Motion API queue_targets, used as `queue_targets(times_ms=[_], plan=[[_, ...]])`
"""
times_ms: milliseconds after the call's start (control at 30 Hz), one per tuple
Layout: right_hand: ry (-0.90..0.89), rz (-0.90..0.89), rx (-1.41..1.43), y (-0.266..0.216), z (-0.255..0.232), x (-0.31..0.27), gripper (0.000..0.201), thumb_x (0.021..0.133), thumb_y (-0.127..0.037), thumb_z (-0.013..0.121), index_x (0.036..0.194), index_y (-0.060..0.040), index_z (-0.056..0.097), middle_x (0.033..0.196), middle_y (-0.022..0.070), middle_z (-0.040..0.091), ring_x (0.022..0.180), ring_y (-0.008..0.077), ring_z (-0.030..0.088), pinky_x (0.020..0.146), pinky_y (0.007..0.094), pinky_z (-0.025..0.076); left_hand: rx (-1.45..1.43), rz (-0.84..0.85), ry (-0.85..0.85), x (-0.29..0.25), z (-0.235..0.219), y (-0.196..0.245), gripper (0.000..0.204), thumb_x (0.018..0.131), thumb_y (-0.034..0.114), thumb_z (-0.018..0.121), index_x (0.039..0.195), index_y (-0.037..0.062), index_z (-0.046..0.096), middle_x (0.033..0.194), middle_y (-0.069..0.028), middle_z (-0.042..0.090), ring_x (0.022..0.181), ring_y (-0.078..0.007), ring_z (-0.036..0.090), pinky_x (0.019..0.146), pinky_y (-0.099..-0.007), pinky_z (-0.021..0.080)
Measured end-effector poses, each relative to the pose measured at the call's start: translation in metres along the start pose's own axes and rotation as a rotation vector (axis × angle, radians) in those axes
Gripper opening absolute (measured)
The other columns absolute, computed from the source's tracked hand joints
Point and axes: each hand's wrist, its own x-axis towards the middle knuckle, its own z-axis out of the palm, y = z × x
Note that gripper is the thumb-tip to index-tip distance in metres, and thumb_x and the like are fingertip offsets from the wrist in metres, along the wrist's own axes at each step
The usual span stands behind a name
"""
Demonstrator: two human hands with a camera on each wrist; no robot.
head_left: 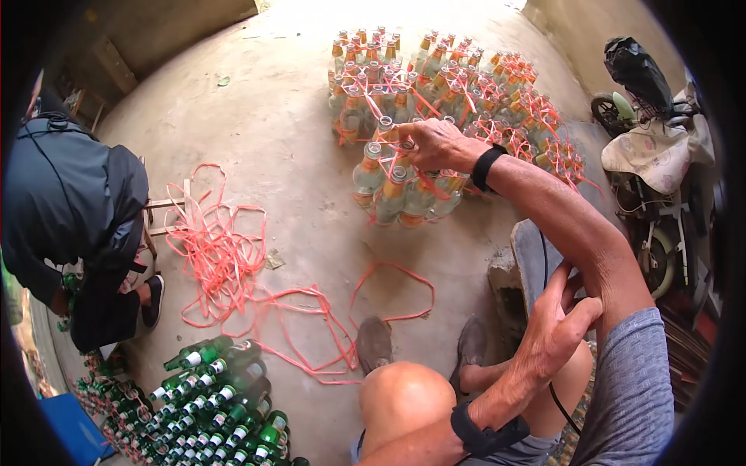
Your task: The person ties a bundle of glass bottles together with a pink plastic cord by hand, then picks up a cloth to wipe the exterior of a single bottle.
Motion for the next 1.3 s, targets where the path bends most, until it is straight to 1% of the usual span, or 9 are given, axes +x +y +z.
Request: queue_targets(times_ms=[33, 133, 267, 400, 533, 667, 800, 1067, 1300], plan=[[0.005, -0.01, -0.011, 0.003, 0.002, 0.005, 0.025, 0.094, -0.028, 0.066, 0.117, -0.0176, 0.073, 0.102, 0.0158, 0.076, 0.097, 0.0401, 0.073, 0.077, 0.0536, 0.054, -0.004, -0.007, -0.002, -0.001, -0.003, 0.003, 0.083, 0.098, 0.009, 0.063, 0.17, -0.0019, 0.023, 0.154, -0.0186, 0.054, 0.126, -0.0224, 0.062, 0.109, -0.0388, 0.053], [0.123, -0.041, 0.045, 0.003, 0.01, 0.016, 0.039, 0.09, -0.021, 0.075, 0.129, -0.0185, 0.075, 0.087, 0.0158, 0.075, 0.085, 0.0383, 0.075, 0.073, 0.0503, 0.055, 0.005, 0.019, 0.028, -0.004, -0.013, 0.007, 0.084, 0.098, 0.009, 0.062, 0.171, -0.0013, 0.021, 0.153, -0.017, 0.054, 0.122, -0.02, 0.062, 0.105, -0.036, 0.052], [0.127, -0.02, -0.001, 0.009, 0.014, 0.033, 0.028, 0.094, -0.032, 0.075, 0.114, -0.0135, 0.073, 0.088, 0.0176, 0.076, 0.089, 0.0411, 0.074, 0.075, 0.053, 0.055, -0.025, 0.07, 0.077, -0.006, -0.021, 0.015, 0.089, 0.097, 0.008, 0.061, 0.173, -0.0017, 0.017, 0.155, -0.0158, 0.052, 0.125, -0.0194, 0.058, 0.106, -0.035, 0.049], [0.112, 0.082, -0.049, 0.021, 0.024, 0.052, 0.031, 0.095, -0.037, 0.075, 0.117, -0.0156, 0.072, 0.096, 0.0195, 0.077, 0.096, 0.0432, 0.074, 0.08, 0.0552, 0.055, -0.043, 0.075, 0.091, -0.013, -0.026, 0.026, 0.088, 0.097, 0.006, 0.059, 0.173, -0.0034, 0.015, 0.162, -0.0172, 0.046, 0.139, -0.0221, 0.053, 0.118, -0.0365, 0.042], [0.194, 0.033, -0.075, 0.039, 0.037, 0.065, 0.029, 0.096, -0.036, 0.074, 0.116, -0.0167, 0.07, 0.1, 0.0195, 0.077, 0.097, 0.0446, 0.073, 0.079, 0.0549, 0.055, -0.041, 0.086, 0.124, -0.017, -0.032, 0.029, 0.088, 0.097, 0.004, 0.059, 0.172, -0.005, 0.015, 0.169, -0.0193, 0.039, 0.15, -0.0247, 0.046, 0.126, -0.0383, 0.034], [0.288, 0.008, -0.047, 0.054, 0.055, 0.073, 0.028, 0.095, -0.039, 0.075, 0.111, -0.016, 0.072, 0.097, 0.0184, 0.077, 0.095, 0.0446, 0.074, 0.078, 0.0547, 0.055, -0.062, 0.081, 0.176, -0.015, -0.032, 0.019, 0.088, 0.096, 0.004, 0.061, 0.172, -0.0059, 0.017, 0.169, -0.0193, 0.039, 0.15, -0.0248, 0.047, 0.126, -0.0385, 0.035], [0.198, 0.052, -0.065, 0.052, 0.054, 0.065, 0.028, 0.094, -0.039, 0.076, 0.11, -0.0165, 0.073, 0.097, 0.0184, 0.077, 0.096, 0.043, 0.074, 0.079, 0.0552, 0.056, -0.044, 0.068, 0.199, -0.014, -0.033, 0.014, 0.087, 0.096, 0.003, 0.061, 0.171, -0.0064, 0.019, 0.167, -0.0191, 0.042, 0.149, -0.0243, 0.048, 0.125, -0.0384, 0.036], [0.206, 0.077, -0.035, 0.058, 0.068, 0.051, 0.029, 0.096, -0.039, 0.075, 0.115, -0.018, 0.074, 0.101, 0.0196, 0.077, 0.099, 0.0431, 0.074, 0.082, 0.0553, 0.057, -0.034, 0.029, 0.237, -0.014, -0.031, 0.009, 0.085, 0.095, -0.001, 0.057, 0.17, -0.0088, 0.018, 0.166, -0.0201, 0.043, 0.151, -0.0243, 0.046, 0.128, -0.0373, 0.035], [0.178, 0.056, -0.045, 0.055, 0.063, 0.062, 0.025, 0.097, -0.038, 0.074, 0.112, -0.0184, 0.075, 0.103, 0.0159, 0.078, 0.101, 0.0415, 0.074, 0.083, 0.0546, 0.057, -0.043, 0.048, 0.261, -0.007, -0.029, 0.014, 0.085, 0.095, -0.002, 0.057, 0.17, -0.0085, 0.019, 0.166, -0.0198, 0.043, 0.152, -0.025, 0.045, 0.128, -0.0381, 0.034]])
